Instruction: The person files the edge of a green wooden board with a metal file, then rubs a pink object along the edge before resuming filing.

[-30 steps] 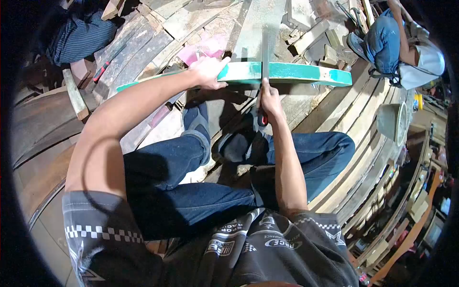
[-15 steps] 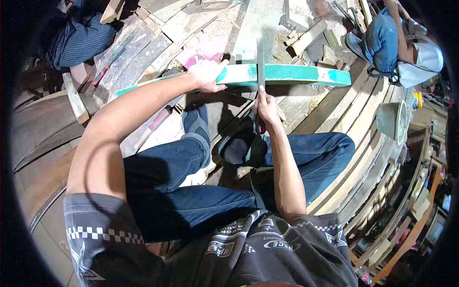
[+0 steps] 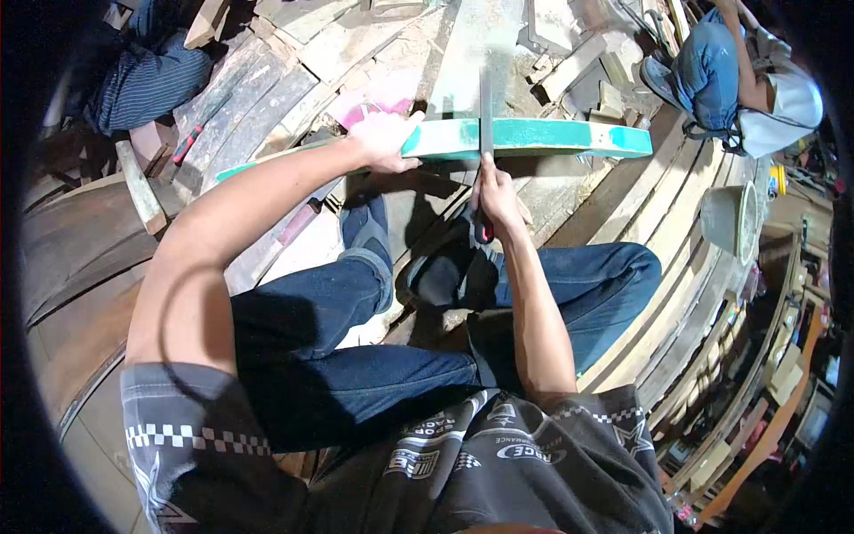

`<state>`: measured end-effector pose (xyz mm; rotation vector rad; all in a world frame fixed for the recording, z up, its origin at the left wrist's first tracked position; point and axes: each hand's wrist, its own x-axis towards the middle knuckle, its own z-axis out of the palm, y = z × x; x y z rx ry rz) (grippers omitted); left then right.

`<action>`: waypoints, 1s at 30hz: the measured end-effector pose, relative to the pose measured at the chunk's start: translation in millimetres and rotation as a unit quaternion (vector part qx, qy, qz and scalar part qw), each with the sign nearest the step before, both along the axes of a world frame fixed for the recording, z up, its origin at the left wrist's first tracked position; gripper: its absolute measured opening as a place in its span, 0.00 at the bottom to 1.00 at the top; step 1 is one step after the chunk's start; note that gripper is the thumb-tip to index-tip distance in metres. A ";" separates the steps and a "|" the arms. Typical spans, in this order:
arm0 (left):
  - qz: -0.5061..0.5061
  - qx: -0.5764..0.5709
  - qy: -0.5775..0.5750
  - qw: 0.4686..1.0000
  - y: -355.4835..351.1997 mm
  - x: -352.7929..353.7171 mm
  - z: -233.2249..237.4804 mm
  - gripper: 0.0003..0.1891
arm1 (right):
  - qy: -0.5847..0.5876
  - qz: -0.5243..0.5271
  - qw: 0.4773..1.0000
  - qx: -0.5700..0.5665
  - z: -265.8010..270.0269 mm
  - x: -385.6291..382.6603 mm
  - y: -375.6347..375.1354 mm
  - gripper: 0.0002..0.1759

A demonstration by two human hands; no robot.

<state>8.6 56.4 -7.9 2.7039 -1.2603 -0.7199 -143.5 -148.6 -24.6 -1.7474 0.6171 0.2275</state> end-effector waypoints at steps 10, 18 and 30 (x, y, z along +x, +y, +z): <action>0.000 -0.001 0.020 1.000 -3.9 1.4 2.1 0.43 | -0.017 0.004 1.000 -0.007 -18.0 -20.2 3.3 0.36; -0.009 0.002 -0.002 1.000 -1.7 1.3 1.8 0.45 | -0.026 0.002 1.000 -0.018 -36.4 -41.5 9.7 0.35; -0.001 0.013 0.019 1.000 -1.7 -1.9 10.5 0.45 | 0.022 -0.047 0.997 0.064 -17.6 9.9 1.6 0.32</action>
